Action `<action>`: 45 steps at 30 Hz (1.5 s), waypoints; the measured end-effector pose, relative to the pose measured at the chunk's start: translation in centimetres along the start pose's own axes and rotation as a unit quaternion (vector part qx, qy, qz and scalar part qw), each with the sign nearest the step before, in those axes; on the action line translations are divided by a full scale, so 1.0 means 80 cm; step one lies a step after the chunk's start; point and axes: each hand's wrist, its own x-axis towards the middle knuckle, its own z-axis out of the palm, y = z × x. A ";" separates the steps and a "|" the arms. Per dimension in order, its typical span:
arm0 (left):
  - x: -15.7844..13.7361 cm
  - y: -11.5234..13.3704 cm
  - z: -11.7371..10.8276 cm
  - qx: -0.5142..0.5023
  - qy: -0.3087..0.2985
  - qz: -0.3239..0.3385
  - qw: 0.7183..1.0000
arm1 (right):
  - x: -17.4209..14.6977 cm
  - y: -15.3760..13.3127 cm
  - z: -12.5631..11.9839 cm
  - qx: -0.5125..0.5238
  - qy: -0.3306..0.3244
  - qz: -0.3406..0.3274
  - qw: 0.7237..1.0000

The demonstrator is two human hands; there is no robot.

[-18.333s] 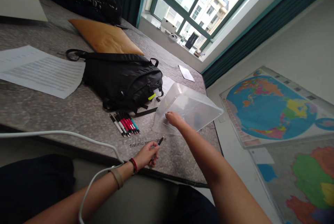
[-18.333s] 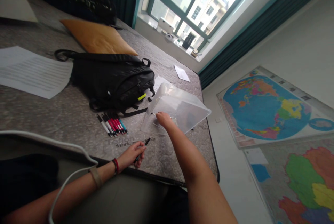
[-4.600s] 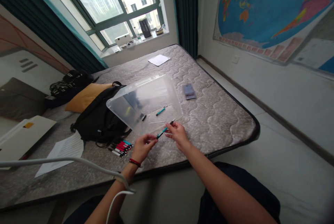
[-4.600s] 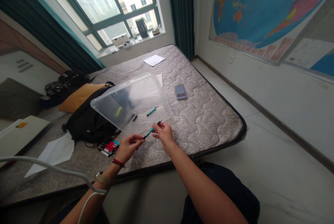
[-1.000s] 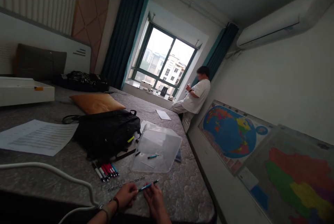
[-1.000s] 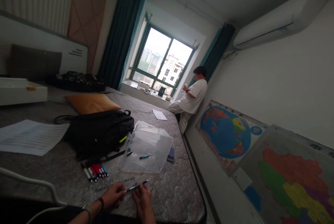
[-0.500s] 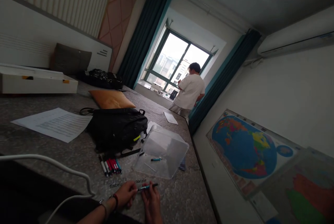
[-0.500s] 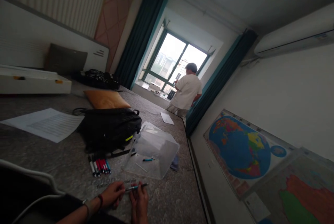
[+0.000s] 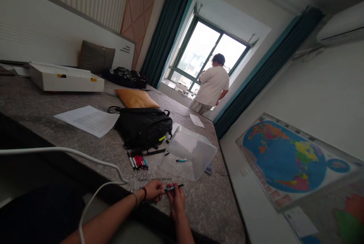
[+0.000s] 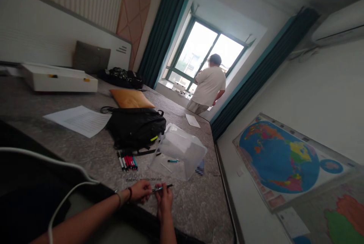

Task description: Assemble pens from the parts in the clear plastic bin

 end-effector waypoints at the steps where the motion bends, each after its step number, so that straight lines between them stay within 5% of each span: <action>1: -0.002 0.001 0.000 0.003 0.001 -0.002 1.000 | -0.002 -0.001 0.001 -0.003 -0.004 0.000 1.000; 19: -0.007 0.001 0.002 0.071 -0.004 0.013 0.997 | 0.000 0.000 0.008 -0.079 -0.005 0.038 0.996; 28: 0.012 -0.028 0.002 0.104 0.049 0.060 0.992 | 0.005 0.004 -0.004 0.010 -0.009 0.043 0.999; 45: 0.002 -0.014 0.005 0.205 0.067 0.065 0.974 | 0.009 0.006 -0.013 0.071 0.002 0.028 0.997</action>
